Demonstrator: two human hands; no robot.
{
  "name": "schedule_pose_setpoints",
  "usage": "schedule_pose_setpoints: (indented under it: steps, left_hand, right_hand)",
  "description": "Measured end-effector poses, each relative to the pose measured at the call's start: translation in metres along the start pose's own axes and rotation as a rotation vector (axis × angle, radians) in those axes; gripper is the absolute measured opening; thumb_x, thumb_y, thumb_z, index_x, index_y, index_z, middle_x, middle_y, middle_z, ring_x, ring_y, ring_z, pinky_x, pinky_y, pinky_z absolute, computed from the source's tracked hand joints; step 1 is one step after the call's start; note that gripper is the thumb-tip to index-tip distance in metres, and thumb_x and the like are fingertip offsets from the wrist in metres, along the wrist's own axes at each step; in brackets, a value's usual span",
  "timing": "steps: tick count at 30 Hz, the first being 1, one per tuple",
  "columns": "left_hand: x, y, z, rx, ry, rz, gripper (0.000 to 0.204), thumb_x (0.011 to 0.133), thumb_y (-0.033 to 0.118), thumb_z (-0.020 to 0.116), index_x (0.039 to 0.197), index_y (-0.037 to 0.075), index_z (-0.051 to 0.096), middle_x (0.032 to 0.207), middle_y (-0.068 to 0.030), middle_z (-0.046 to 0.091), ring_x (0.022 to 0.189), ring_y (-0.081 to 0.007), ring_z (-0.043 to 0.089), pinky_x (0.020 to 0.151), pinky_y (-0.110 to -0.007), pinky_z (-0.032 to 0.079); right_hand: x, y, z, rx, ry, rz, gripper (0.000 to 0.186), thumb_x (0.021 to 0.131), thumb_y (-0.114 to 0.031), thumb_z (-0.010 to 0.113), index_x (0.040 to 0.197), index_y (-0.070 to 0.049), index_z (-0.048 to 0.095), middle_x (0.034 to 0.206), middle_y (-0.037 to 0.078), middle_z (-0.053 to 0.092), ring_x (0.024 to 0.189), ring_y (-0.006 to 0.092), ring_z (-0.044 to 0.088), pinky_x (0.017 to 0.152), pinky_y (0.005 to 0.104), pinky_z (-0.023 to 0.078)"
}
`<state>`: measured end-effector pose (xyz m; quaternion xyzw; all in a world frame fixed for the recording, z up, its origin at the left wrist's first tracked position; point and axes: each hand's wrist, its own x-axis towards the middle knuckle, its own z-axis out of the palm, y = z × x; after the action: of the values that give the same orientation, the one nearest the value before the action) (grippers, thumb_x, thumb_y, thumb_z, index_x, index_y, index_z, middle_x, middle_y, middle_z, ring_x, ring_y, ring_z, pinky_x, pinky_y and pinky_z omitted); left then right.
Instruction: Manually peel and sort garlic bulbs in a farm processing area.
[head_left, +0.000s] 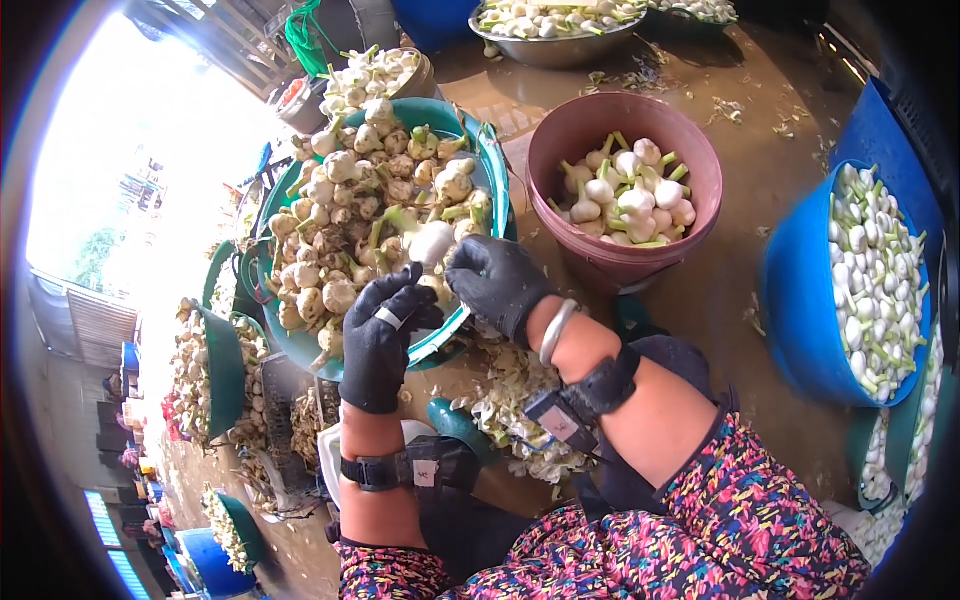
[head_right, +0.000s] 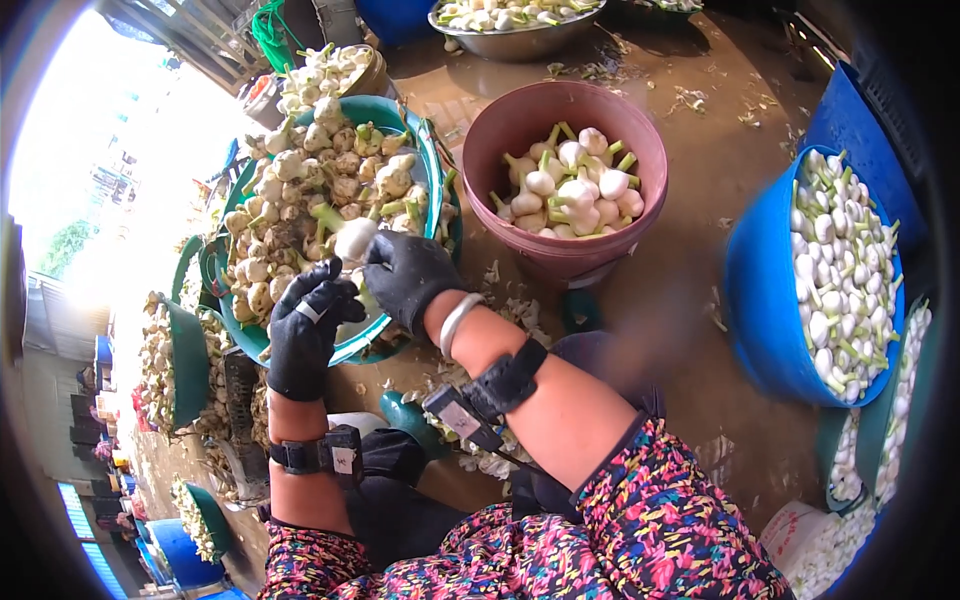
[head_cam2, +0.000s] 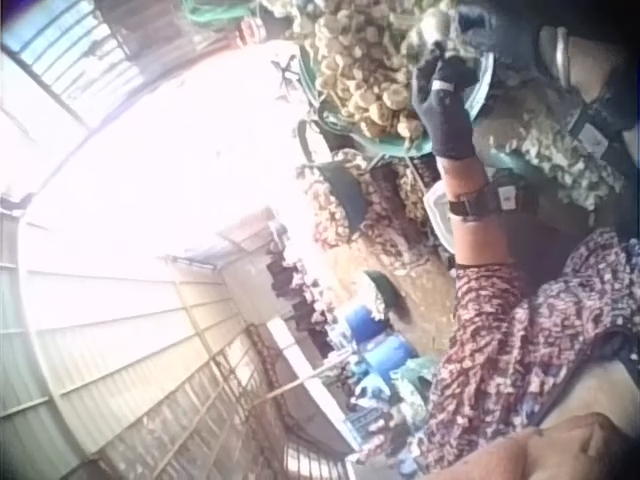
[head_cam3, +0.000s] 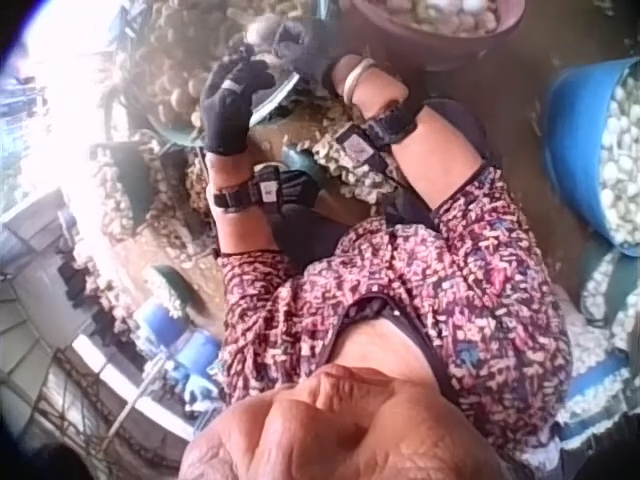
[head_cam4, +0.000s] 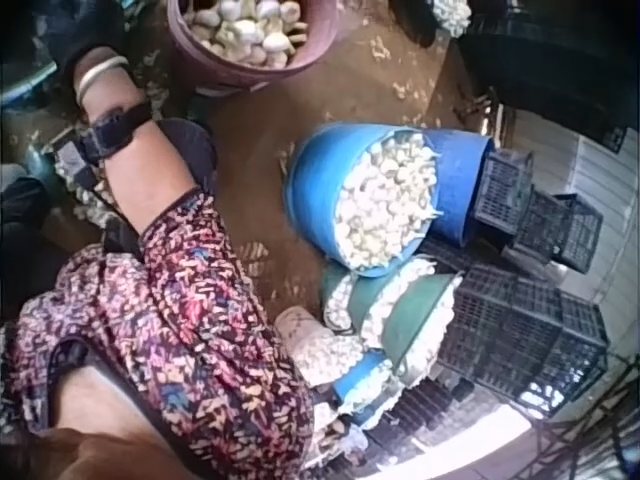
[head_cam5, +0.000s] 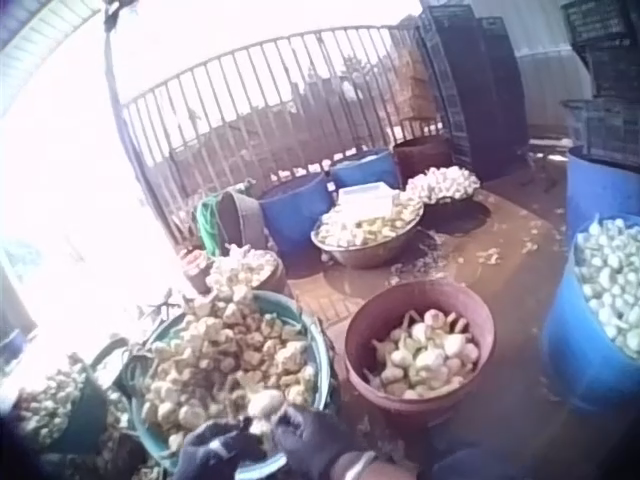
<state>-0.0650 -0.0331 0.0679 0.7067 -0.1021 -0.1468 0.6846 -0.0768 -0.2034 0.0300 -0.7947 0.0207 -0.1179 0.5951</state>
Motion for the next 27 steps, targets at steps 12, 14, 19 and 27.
schedule_pose_setpoints:
  steps: [12,14,19,27]
  left_hand:
    - [0.079,-0.034,-0.023,0.558,-0.04,0.095,0.034,0.082,0.002,0.06,0.116,-0.002,0.055,0.102,-0.0093,0.062,0.088,-0.0162,0.06,0.077,-0.027,0.049]
    - [0.106,-0.034,-0.011,0.864,-0.09,0.102,0.037,0.081,0.003,0.061,0.117,0.001,0.055,0.111,-0.0122,0.06,0.098,-0.019,0.059,0.084,-0.029,0.046]
    - [0.13,-0.04,0.028,1.547,-0.201,0.082,0.053,0.068,0.025,0.071,0.118,0.02,0.057,0.111,-0.0134,0.057,0.106,-0.0324,0.052,0.09,-0.043,0.04]
    - [0.129,-0.06,-0.015,1.461,-0.011,0.179,0.024,0.068,0.022,0.069,0.091,0.019,0.068,0.093,-0.0096,0.063,0.087,-0.0308,0.06,0.077,-0.039,0.045]
  right_hand:
    - [-0.078,-0.007,0.014,-0.437,-0.965,-0.013,0.03,0.074,-0.018,0.06,0.103,-0.008,0.062,0.106,0.013,0.063,0.097,0.0327,0.06,0.082,0.0409,0.048]
    - [-0.076,-0.013,0.008,-0.481,-0.983,-0.048,0.032,0.075,-0.016,0.06,0.106,-0.009,0.06,0.107,0.012,0.063,0.098,0.0316,0.06,0.081,0.0408,0.049]
    - [-0.07,-0.014,0.007,-0.591,-0.93,0.025,0.027,0.078,-0.017,0.056,0.102,-0.011,0.063,0.104,0.011,0.064,0.097,0.0286,0.061,0.08,0.0394,0.05]
    - [-0.07,-0.016,0.004,-0.592,-0.952,-0.011,0.027,0.081,-0.018,0.053,0.104,-0.012,0.065,0.108,0.011,0.063,0.099,0.0264,0.062,0.081,0.038,0.05]
